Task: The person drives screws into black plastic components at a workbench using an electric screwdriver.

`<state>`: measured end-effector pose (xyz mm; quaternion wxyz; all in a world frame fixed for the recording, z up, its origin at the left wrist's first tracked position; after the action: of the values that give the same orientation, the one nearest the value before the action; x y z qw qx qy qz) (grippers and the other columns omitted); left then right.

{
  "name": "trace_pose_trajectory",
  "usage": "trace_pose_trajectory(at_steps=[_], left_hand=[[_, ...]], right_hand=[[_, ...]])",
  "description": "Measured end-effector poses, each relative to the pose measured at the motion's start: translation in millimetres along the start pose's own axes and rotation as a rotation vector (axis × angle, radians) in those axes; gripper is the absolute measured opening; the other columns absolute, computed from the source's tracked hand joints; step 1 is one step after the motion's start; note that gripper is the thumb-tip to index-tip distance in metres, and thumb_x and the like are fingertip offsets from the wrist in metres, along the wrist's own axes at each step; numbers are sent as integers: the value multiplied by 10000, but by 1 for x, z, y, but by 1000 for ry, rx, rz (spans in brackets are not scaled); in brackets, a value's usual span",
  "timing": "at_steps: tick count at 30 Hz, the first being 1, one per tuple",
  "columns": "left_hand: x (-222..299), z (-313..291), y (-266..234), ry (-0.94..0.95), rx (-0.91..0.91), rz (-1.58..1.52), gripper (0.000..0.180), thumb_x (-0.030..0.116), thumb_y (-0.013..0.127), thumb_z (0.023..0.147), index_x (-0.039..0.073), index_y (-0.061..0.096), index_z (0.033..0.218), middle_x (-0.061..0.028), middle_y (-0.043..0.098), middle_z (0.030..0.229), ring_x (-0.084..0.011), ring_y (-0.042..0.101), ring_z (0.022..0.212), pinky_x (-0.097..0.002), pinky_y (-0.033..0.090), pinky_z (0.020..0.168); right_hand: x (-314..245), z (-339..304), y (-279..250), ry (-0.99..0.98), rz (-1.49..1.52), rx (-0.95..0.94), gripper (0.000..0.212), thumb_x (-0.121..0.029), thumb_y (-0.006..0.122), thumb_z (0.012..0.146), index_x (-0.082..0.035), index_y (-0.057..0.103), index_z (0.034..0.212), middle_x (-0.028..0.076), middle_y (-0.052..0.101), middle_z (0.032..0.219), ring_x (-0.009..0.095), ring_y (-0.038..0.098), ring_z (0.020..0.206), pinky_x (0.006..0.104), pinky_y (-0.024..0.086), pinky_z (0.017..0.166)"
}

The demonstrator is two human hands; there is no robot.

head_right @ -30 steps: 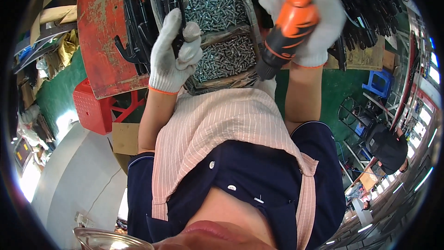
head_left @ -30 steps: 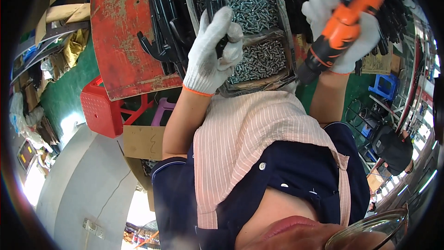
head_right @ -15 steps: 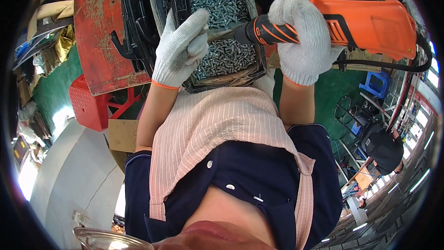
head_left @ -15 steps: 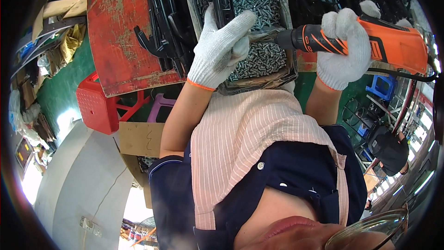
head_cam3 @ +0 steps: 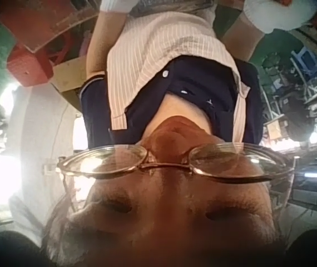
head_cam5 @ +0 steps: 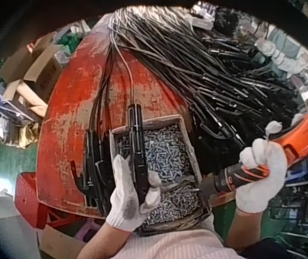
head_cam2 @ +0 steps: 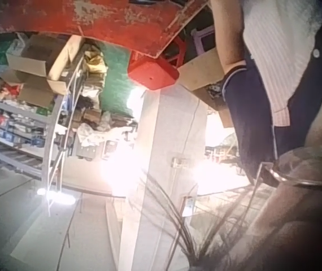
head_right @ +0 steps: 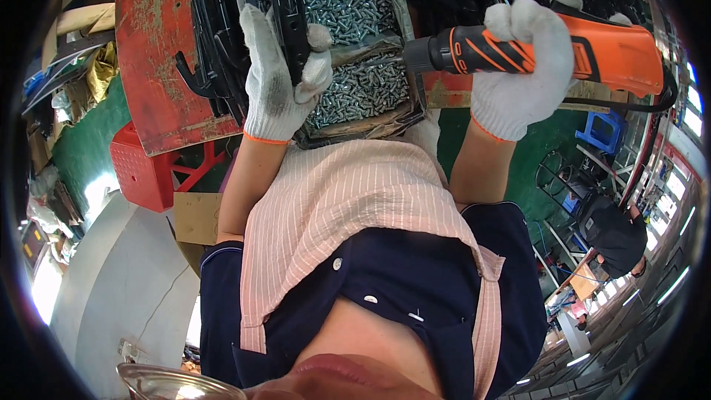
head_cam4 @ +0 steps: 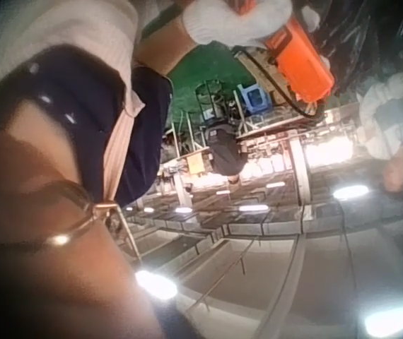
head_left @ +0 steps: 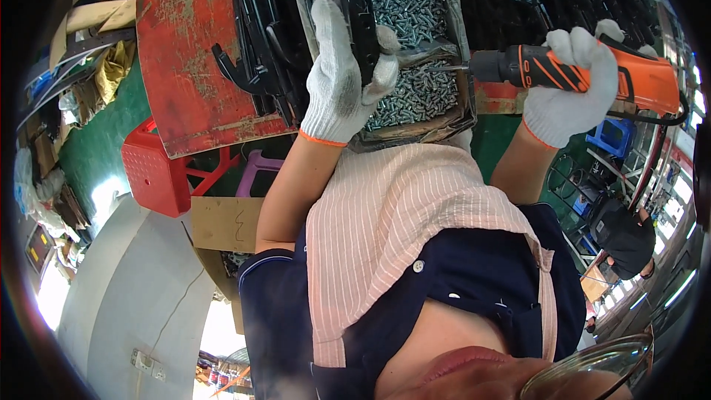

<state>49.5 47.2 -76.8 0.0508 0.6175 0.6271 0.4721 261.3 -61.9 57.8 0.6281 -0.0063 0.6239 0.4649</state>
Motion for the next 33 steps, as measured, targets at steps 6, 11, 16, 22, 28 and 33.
trace_pose_trajectory(at_steps=[6,11,16,22,28,33], left_hand=[[5,-1,9,85,-94,77,695,691,310,935,40,542,1002,-50,562,686,-110,402,434,-232,309,374],[7,-4,16,58,-74,-6,707,718,280,918,99,446,1217,-61,572,733,-118,413,437,-226,292,368],[11,-7,16,93,-56,25,712,723,270,914,126,408,1275,-68,574,764,-128,425,446,-224,288,368],[13,-9,18,58,-6,19,715,714,229,928,109,418,1261,-67,573,773,-127,444,469,-221,298,367],[21,-7,6,438,131,467,662,644,223,971,104,370,1324,-41,581,790,-91,485,547,-188,346,392],[12,-10,15,75,-1,105,637,580,215,1003,62,326,1356,-37,590,833,-87,505,584,-181,385,422]], right_hand=[[-3,-1,5,-43,71,-44,281,-38,585,866,-44,494,1132,0,423,683,95,417,620,277,385,620],[-4,5,7,-42,269,-21,216,-38,565,892,-42,508,1101,9,462,691,79,472,638,263,449,627],[5,11,10,104,459,-28,166,-50,565,902,-36,511,1058,13,478,718,79,478,634,265,467,626],[27,17,27,143,511,-9,157,-69,567,904,-23,505,1040,8,463,701,90,470,622,271,465,659],[44,18,24,109,304,-1,171,-85,592,895,-40,509,1038,1,488,664,109,515,626,275,511,694],[19,5,40,62,346,-25,82,-74,542,914,-60,496,979,6,399,685,111,368,593,279,376,596]])
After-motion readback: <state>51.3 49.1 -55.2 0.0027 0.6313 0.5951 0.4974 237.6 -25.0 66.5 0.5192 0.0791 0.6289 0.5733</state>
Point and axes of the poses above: each hand's wrist, its own z-axis towards the middle knuckle, its own y-axis out of the palm, x = y × z, the point moved 8 cm from there along z, towards the middle knuckle
